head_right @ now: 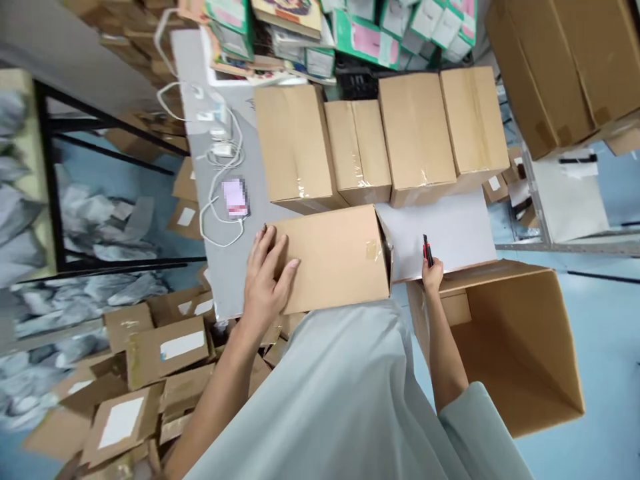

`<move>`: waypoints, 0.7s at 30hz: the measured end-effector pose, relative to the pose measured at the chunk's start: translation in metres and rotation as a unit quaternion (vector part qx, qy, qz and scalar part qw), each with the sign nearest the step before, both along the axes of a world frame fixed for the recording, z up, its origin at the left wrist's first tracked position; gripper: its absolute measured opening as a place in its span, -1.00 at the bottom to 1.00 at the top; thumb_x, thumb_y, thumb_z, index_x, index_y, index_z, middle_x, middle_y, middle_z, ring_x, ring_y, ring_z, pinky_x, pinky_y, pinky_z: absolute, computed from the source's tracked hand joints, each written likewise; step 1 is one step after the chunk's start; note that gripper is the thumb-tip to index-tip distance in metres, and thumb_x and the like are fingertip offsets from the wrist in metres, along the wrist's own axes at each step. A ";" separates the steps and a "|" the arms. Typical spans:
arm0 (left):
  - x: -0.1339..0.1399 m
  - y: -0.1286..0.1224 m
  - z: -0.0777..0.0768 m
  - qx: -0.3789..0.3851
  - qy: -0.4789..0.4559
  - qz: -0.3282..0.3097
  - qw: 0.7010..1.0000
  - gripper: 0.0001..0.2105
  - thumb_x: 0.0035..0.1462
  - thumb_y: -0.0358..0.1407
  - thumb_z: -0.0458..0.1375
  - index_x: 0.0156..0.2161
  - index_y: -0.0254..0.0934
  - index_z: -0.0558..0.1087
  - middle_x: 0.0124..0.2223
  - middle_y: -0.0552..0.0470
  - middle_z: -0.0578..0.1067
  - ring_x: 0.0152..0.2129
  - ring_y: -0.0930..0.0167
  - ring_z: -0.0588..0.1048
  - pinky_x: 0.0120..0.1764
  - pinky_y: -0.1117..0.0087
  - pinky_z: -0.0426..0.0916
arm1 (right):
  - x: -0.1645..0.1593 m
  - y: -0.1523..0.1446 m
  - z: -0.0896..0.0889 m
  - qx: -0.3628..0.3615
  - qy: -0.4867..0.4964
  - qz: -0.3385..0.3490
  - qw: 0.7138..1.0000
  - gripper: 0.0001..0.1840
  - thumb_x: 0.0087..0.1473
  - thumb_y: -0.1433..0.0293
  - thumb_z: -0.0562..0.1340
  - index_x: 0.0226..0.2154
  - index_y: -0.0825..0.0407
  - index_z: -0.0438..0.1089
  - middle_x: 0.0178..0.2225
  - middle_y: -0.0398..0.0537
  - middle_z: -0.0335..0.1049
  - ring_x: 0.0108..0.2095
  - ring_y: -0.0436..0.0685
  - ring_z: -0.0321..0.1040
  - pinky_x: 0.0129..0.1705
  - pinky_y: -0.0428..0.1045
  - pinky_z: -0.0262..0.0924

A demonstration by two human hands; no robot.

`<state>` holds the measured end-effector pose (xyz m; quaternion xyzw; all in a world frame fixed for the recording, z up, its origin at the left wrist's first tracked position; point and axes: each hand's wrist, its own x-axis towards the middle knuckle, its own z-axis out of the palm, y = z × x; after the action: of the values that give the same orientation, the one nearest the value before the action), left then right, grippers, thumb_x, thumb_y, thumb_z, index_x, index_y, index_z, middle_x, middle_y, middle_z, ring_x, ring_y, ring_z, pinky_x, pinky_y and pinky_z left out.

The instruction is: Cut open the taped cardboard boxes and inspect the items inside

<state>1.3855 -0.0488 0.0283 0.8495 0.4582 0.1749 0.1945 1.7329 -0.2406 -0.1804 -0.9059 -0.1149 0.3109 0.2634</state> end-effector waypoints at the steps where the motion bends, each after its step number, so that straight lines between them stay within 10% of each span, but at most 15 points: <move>1: -0.010 0.001 0.001 0.002 0.005 0.024 1.000 -0.44 0.55 -0.03 0.16 0.54 -0.04 0.35 0.61 -0.21 0.28 0.59 0.05 0.18 0.55 -0.15 0.14 | 0.003 0.002 -0.010 0.001 0.008 0.001 1.000 -0.42 0.20 0.00 0.21 -0.16 0.19 0.61 -0.16 0.45 0.63 -0.02 0.51 0.52 0.06 0.24 0.39; 7: -0.079 0.004 -0.004 -0.076 -0.008 0.258 0.963 -0.11 0.36 0.31 0.21 0.54 -0.29 0.32 0.43 -0.40 0.49 0.16 0.03 0.64 0.22 0.03 0.55 | 0.008 0.006 -0.035 0.036 0.039 -0.001 0.999 -0.32 0.16 0.04 0.23 0.08 0.26 0.54 0.22 0.69 0.44 0.33 0.65 0.32 0.38 0.45 0.18; 12: -0.123 0.010 -0.017 -0.125 -0.074 0.342 0.929 -0.11 0.25 0.40 0.17 0.29 -0.41 0.56 0.24 -0.35 0.65 0.13 0.02 0.65 0.25 0.03 0.53 | -0.037 0.054 -0.042 0.156 0.209 0.065 0.963 -0.24 0.21 -0.21 0.22 0.15 0.04 0.51 0.14 0.34 0.61 0.19 0.43 0.54 0.24 0.35 0.46; 21: -0.145 0.034 -0.046 -0.120 -0.090 0.440 0.885 -0.44 0.31 0.17 0.21 0.00 -0.34 0.65 0.05 -0.26 0.74 0.09 0.01 0.63 0.26 -0.01 0.51 | -0.083 0.110 0.027 0.319 0.382 0.118 0.859 -0.23 0.17 -0.20 0.40 0.21 -0.05 0.56 0.30 0.12 0.61 0.31 0.40 0.53 0.40 0.32 0.39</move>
<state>1.2402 -0.0145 -0.0178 0.5114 0.7831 0.2615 0.2384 1.6501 -0.1302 -0.1529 -0.5620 -0.2044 0.6078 0.5224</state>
